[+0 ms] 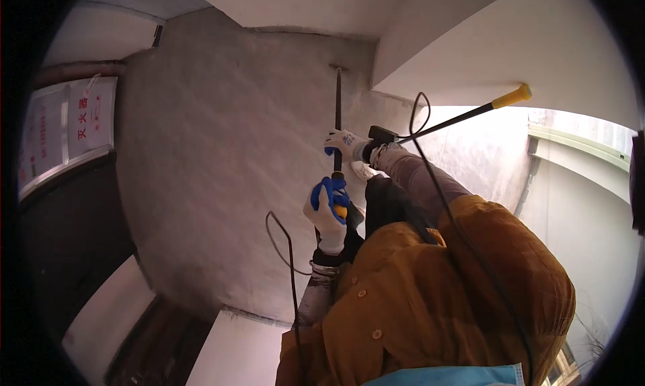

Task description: Clean the floor using a pressure washer and a brush in an elevator lobby area.

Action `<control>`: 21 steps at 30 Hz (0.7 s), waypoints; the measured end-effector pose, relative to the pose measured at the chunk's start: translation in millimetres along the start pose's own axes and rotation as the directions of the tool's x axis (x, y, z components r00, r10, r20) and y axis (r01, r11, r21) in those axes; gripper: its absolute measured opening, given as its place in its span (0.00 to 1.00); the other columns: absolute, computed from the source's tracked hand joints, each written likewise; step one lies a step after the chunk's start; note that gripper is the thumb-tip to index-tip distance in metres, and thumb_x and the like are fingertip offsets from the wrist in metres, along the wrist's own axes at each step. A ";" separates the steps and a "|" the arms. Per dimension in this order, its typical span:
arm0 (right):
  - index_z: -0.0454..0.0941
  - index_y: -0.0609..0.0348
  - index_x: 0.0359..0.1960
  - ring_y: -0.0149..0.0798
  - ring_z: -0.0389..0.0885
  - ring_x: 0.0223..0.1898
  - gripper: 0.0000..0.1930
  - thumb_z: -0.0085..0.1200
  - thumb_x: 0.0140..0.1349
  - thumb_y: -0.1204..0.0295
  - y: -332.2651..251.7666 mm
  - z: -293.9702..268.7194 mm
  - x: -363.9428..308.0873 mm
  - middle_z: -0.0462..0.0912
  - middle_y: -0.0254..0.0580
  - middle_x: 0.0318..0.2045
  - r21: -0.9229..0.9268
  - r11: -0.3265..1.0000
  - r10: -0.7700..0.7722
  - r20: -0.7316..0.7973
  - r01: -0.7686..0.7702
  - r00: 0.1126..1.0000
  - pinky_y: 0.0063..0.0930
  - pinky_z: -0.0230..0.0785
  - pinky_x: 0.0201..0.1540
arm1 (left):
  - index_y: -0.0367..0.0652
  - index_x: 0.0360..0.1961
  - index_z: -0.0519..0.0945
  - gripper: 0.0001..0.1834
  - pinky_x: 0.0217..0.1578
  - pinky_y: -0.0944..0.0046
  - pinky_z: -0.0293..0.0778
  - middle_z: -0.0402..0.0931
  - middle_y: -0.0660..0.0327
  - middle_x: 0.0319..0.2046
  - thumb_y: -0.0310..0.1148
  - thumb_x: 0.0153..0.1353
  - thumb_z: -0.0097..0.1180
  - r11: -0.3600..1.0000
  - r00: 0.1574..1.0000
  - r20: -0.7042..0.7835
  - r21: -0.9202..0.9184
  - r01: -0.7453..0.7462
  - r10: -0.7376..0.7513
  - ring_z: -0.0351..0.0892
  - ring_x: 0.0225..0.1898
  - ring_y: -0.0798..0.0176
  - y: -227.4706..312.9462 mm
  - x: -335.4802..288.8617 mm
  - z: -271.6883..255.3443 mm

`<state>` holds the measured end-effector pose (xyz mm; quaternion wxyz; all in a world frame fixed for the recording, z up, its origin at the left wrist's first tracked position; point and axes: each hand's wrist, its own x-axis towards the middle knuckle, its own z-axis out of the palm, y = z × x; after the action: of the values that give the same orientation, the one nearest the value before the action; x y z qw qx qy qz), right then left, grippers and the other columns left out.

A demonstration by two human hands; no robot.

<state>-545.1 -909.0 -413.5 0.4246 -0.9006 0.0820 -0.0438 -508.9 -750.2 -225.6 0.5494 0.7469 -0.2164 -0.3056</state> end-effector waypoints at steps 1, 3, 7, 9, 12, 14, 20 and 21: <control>0.74 0.56 0.29 0.48 0.72 0.38 0.13 0.58 0.38 0.74 0.4 2.3 0.9 0.75 0.44 0.33 -0.012 1.000 0.004 -0.001 -0.004 1.000 0.37 0.66 0.41 | 0.36 0.52 0.64 0.21 0.30 0.67 0.71 0.72 0.60 0.20 0.34 0.61 0.52 0.875 0.927 0.163 0.311 -0.372 0.337 0.72 0.22 0.65 -7.2 7.3 -9.6; 0.74 0.56 0.30 0.47 0.72 0.40 0.14 0.58 0.37 0.74 -3.9 16.7 -2.7 0.75 0.44 0.33 0.030 1.000 -0.003 0.016 0.003 1.000 0.38 0.66 0.41 | 0.37 0.49 0.67 0.18 0.29 0.67 0.70 0.72 0.60 0.20 0.33 0.60 0.52 0.989 0.999 0.030 -0.145 0.022 -0.018 0.72 0.22 0.65 -9.2 -11.7 -12.2; 0.75 0.55 0.34 0.48 0.72 0.42 0.17 0.60 0.37 0.69 -72.9 37.4 -18.2 0.76 0.43 0.35 0.020 0.999 0.032 0.024 -0.032 0.999 0.39 0.67 0.44 | 0.36 0.34 0.76 0.09 0.27 0.68 0.69 0.72 0.61 0.19 0.32 0.61 0.50 0.945 0.974 0.095 -0.240 0.222 -0.205 0.72 0.23 0.66 24.5 -38.7 -54.2; 0.76 0.53 0.35 0.48 0.71 0.44 0.19 0.61 0.36 0.68 -78.8 40.0 -8.3 0.76 0.43 0.36 0.052 0.994 0.093 0.045 -0.096 0.995 0.39 0.67 0.45 | 0.34 0.34 0.76 0.07 0.25 0.67 0.69 0.71 0.57 0.19 0.25 0.54 0.54 0.851 0.914 0.058 -0.347 0.395 -0.400 0.72 0.22 0.63 17.6 -35.2 -64.9; 0.76 0.54 0.36 0.47 0.71 0.44 0.19 0.61 0.37 0.71 -37.9 32.9 27.9 0.76 0.42 0.37 -0.013 0.989 0.145 0.098 -0.145 0.985 0.40 0.66 0.46 | 0.32 0.35 0.76 0.08 0.25 0.68 0.68 0.71 0.57 0.20 0.24 0.53 0.53 0.996 0.995 0.047 -0.032 -0.083 0.084 0.71 0.21 0.64 15.2 8.2 -59.3; 0.76 0.54 0.35 0.47 0.71 0.43 0.18 0.60 0.37 0.72 -33.4 25.2 45.5 0.75 0.42 0.36 -0.053 0.992 0.119 0.111 -0.113 0.987 0.40 0.66 0.46 | 0.31 0.36 0.75 0.08 0.25 0.69 0.69 0.72 0.60 0.22 0.27 0.60 0.48 0.994 0.990 0.103 0.031 -0.103 0.099 0.71 0.21 0.67 9.0 25.5 -67.7; 0.76 0.56 0.37 0.47 0.69 0.44 0.19 0.61 0.38 0.70 -90.6 46.4 29.9 0.75 0.43 0.35 0.043 0.993 0.103 0.088 -0.107 0.991 0.36 0.64 0.49 | 0.32 0.29 0.77 0.15 0.24 0.72 0.67 0.75 0.61 0.22 0.33 0.64 0.45 0.904 0.931 0.199 -0.245 0.350 -0.306 0.69 0.19 0.73 31.2 0.2 -103.9; 0.76 0.55 0.37 0.46 0.69 0.44 0.19 0.60 0.38 0.70 -91.3 51.9 29.7 0.75 0.44 0.37 0.068 0.993 0.088 0.097 -0.095 0.991 0.36 0.64 0.49 | 0.33 0.32 0.77 0.12 0.23 0.74 0.66 0.76 0.61 0.23 0.31 0.62 0.46 0.887 0.917 0.200 -0.250 0.389 -0.346 0.69 0.19 0.74 35.0 0.2 -107.1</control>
<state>-498.1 -818.0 -375.8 0.4619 -0.8809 0.1017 0.0152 -433.9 -687.2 -169.9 0.5651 0.6625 -0.0652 -0.4874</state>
